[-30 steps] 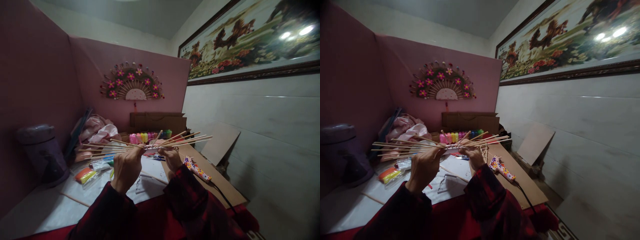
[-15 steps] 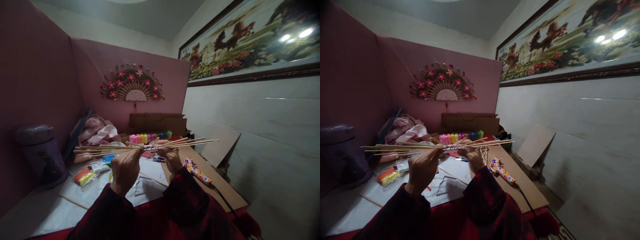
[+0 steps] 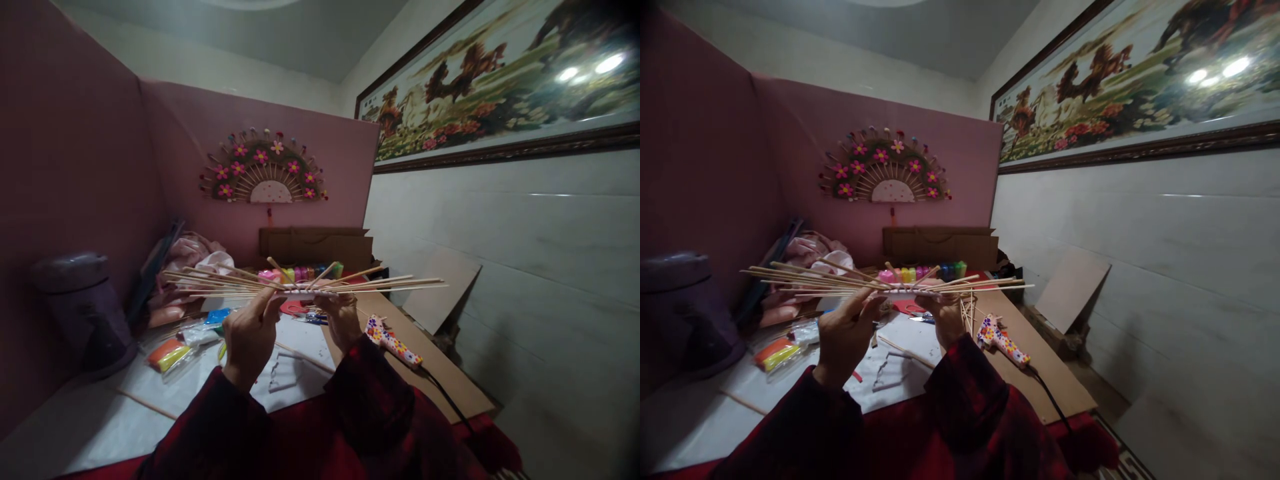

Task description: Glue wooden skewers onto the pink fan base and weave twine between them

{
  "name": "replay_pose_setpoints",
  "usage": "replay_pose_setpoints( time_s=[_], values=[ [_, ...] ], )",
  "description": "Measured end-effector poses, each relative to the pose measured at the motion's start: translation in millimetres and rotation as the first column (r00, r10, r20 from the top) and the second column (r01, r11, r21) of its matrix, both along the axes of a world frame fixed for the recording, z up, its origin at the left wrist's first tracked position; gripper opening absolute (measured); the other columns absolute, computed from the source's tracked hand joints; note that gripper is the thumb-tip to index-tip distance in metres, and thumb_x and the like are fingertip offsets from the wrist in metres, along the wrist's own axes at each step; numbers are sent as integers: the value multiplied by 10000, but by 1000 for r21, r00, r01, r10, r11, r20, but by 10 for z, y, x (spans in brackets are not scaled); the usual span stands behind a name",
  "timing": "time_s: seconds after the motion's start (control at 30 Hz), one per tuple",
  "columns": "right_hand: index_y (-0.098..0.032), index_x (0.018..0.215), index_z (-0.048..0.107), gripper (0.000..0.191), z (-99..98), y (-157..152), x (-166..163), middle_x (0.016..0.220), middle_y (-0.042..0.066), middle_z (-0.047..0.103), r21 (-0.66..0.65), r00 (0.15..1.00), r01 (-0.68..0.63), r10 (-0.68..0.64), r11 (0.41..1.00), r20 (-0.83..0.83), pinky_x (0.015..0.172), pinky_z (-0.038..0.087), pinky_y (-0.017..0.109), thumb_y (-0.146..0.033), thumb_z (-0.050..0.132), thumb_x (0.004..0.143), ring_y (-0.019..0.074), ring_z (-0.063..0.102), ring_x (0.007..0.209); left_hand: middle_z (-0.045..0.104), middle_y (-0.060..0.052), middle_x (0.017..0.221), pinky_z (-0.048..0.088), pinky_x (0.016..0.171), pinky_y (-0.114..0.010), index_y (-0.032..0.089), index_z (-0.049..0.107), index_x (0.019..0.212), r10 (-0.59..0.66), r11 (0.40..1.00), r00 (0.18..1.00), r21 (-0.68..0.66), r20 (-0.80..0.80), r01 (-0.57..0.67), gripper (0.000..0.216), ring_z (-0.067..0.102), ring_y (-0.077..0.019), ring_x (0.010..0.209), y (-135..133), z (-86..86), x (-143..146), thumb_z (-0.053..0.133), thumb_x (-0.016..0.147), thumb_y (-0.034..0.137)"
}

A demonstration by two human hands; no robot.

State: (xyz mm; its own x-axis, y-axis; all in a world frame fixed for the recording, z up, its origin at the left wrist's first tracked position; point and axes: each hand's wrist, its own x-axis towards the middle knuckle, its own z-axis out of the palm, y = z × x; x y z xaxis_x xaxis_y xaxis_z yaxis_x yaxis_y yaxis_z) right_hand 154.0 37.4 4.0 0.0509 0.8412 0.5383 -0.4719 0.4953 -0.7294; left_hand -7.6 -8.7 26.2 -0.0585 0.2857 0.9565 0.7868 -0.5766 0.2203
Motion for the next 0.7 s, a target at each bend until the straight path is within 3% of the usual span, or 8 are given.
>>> replay_pose_setpoints(
  time_s=[0.13,0.23,0.37,0.7],
  values=[
    [-265,767,717,126,-16,20,9,772,-25,740,30,1000,17,-17,999,19,776,540,402,-229,768,658,203,680,713,743,-48,722,420,554,-211,146,689,926,64,965,997,256,-45,-50,116,653,-115,549,-36,-12,9,629,832,177],
    [-278,784,715,119,-8,11,19,784,-15,744,65,992,46,-53,997,111,832,527,407,-250,759,677,220,684,818,731,-28,686,411,572,-219,146,665,981,110,934,977,356,-182,-38,177,640,-109,534,-56,-5,19,656,805,131],
    [-276,791,717,114,32,-19,24,756,-6,736,123,979,34,-58,992,195,827,532,393,-267,752,682,224,676,865,697,0,624,363,537,-237,138,656,991,172,957,942,276,-289,-90,163,606,-102,492,-71,19,33,639,830,155],
    [-247,788,708,164,72,-36,43,776,-9,732,93,980,-30,11,995,198,818,539,370,-247,774,637,208,678,834,644,23,526,296,471,-249,152,680,900,196,974,937,167,-289,-152,154,568,-106,424,-88,39,47,544,897,225]
  ],
)
